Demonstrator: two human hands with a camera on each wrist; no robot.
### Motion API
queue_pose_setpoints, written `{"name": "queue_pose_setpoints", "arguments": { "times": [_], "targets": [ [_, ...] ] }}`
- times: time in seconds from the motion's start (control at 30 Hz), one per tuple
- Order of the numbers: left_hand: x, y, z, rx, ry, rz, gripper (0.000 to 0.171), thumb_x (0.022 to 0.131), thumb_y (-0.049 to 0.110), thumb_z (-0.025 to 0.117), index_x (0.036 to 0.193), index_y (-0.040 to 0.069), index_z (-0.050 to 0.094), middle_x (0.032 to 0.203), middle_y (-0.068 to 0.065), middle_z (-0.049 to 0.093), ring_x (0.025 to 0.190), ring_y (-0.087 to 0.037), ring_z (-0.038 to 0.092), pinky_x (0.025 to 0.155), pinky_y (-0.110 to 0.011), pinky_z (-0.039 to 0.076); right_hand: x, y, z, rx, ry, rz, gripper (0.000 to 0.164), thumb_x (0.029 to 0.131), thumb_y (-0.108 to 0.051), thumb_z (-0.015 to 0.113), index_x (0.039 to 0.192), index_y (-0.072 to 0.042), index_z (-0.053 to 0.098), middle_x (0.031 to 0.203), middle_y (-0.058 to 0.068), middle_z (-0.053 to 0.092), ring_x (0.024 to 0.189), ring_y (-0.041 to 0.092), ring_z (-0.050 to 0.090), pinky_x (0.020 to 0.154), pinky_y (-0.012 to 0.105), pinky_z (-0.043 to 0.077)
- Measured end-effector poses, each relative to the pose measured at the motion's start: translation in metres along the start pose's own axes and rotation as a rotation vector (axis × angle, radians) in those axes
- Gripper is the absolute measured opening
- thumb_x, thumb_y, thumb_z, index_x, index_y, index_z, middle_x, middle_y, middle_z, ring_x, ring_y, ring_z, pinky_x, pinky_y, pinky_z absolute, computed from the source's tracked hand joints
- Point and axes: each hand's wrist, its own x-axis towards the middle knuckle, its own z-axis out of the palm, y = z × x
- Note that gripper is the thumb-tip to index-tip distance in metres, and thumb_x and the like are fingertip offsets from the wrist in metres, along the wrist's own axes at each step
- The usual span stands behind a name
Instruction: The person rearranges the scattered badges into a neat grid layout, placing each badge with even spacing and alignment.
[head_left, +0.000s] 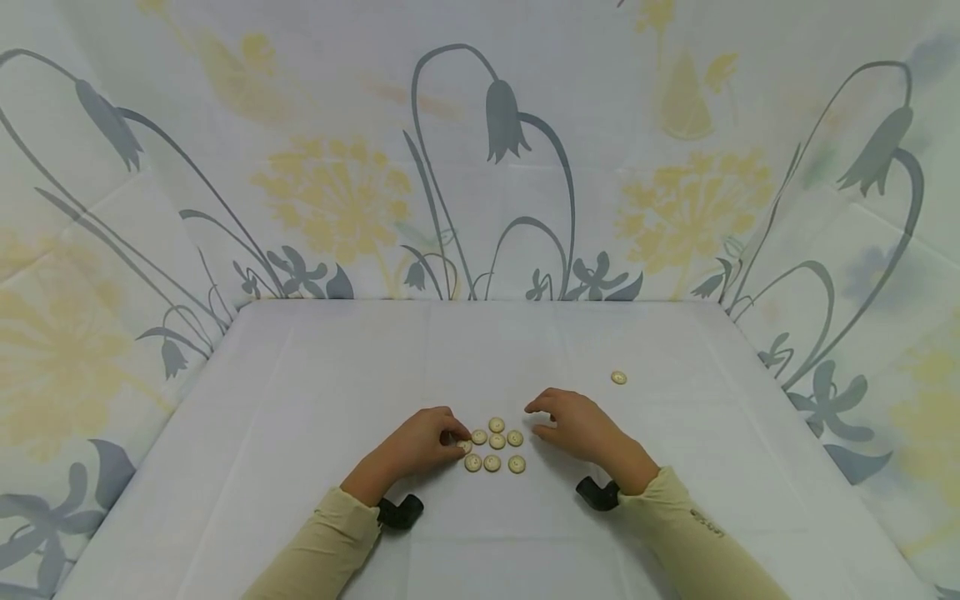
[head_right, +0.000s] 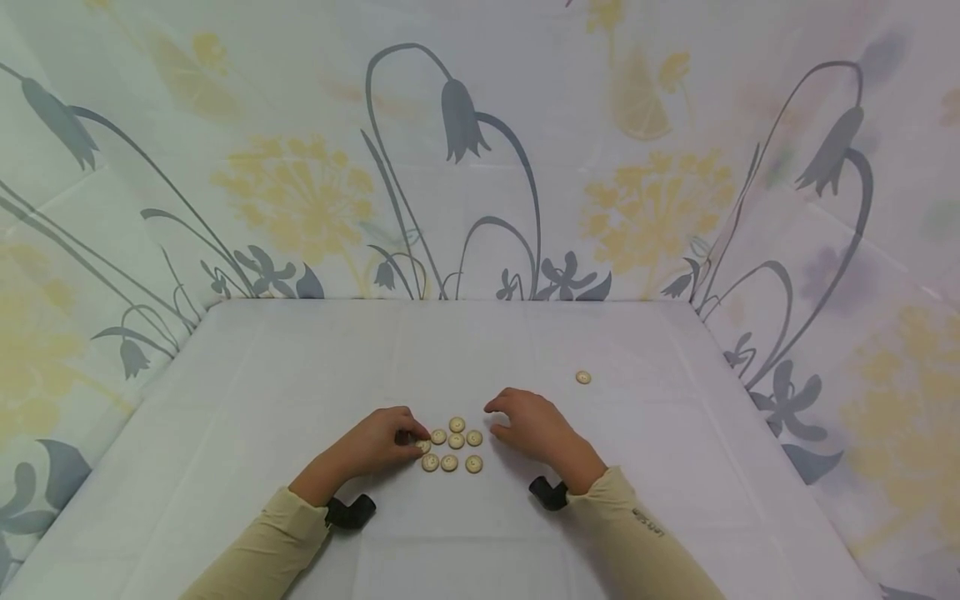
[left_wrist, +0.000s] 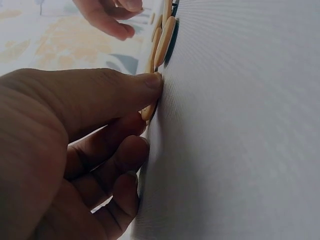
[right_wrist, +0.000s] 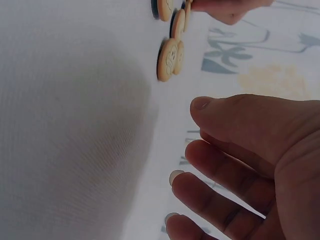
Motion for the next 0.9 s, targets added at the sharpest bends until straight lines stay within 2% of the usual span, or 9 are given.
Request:
{"name": "queue_pose_setpoints", "arguments": {
  "times": [0.27, 0.57, 0.9],
  "targets": [
    [0.000, -0.001, -0.001, -0.018, -0.005, -0.006, 0.018, 0.087, 0.018, 0.072, 0.103, 0.011, 0.075, 0.086, 0.006, 0.059, 0.078, -0.007, 0.052, 0.070, -0.025, 0.045, 0.001, -0.007, 0.006, -0.012, -0.012, -0.035, 0.026, 0.086, -0.018, 0.071, 0.112, -0.013, 0.071, 0.110, 0.000, 0.068, 0.090, 0.016, 0.065, 0.080, 0.035, 0.052],
    [0.000, -0.002, -0.002, -0.015, -0.005, -0.005, 0.019, 0.087, 0.019, 0.073, 0.104, 0.011, 0.075, 0.087, 0.006, 0.060, 0.078, -0.006, 0.052, 0.070, -0.024, 0.045, 0.004, -0.011, 0.015, 0.038, -0.029, 0.004, 0.025, 0.087, -0.023, 0.071, 0.110, -0.014, 0.073, 0.108, -0.001, 0.068, 0.106, 0.021, 0.064, 0.092, 0.040, 0.050],
    [0.001, -0.001, -0.001, -0.017, -0.004, -0.002, 0.019, 0.087, 0.019, 0.073, 0.104, 0.011, 0.074, 0.086, 0.006, 0.059, 0.078, -0.006, 0.053, 0.071, -0.024, 0.045, 0.006, -0.017, 0.018, 0.017, -0.050, -0.026, 0.024, 0.086, -0.020, 0.072, 0.109, -0.013, 0.073, 0.105, -0.002, 0.068, 0.096, 0.016, 0.064, 0.085, 0.037, 0.051]
  ]
}}
